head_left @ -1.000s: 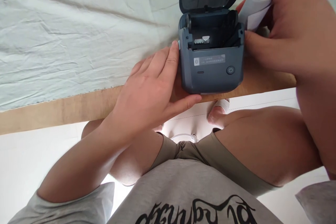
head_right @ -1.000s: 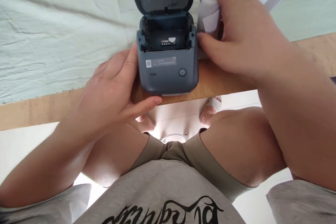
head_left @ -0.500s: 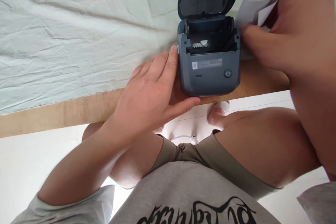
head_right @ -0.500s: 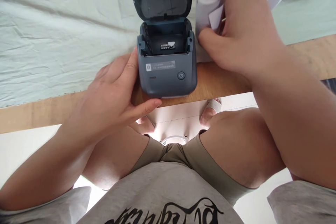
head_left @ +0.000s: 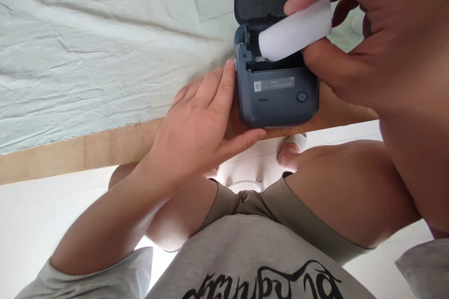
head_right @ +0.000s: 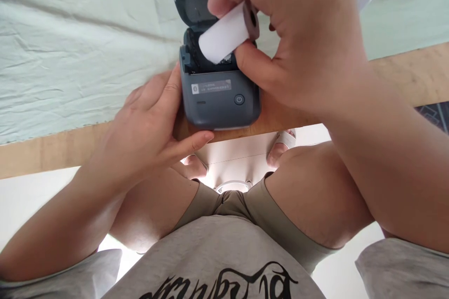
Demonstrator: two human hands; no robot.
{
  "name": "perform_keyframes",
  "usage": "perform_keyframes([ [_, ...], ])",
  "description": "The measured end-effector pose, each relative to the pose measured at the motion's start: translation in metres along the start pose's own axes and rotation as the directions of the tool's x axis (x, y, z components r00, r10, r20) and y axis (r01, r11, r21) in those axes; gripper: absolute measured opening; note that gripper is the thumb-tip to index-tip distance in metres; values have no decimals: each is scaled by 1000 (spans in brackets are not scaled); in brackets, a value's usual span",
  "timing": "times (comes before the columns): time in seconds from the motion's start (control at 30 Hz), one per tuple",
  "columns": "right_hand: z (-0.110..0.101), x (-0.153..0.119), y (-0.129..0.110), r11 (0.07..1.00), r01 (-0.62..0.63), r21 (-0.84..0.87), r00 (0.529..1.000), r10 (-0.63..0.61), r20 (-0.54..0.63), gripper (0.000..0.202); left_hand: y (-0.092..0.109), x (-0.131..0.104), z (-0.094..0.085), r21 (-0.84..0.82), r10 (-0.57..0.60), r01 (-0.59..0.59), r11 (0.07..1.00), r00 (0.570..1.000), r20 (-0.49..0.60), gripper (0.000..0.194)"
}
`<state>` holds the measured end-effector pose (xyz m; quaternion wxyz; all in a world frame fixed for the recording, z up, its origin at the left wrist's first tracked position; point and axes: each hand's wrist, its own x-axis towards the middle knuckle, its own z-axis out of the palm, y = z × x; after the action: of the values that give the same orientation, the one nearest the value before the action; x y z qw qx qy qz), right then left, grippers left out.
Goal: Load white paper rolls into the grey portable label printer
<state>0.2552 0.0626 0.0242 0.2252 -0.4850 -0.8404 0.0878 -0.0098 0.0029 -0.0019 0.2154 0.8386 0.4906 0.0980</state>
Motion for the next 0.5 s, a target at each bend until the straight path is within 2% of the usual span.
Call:
perform_keyframes([
  [0.1, 0, 0, 1, 999, 35, 17, 999, -35, -10, 40, 0, 0, 0, -4, 0, 0, 1000, 1000, -2, 98],
  [0.23, 6, -4, 8, 977, 110, 183, 992, -97, -78, 30, -1, 0, 0, 0, 1, -1, 1000, 1000, -10, 99],
  [0.5, 8, -6, 9, 961, 68, 268, 991, -35, -126, 21, -1, 0, 0, -7, 12, -12, 1000, 1000, -1, 98],
])
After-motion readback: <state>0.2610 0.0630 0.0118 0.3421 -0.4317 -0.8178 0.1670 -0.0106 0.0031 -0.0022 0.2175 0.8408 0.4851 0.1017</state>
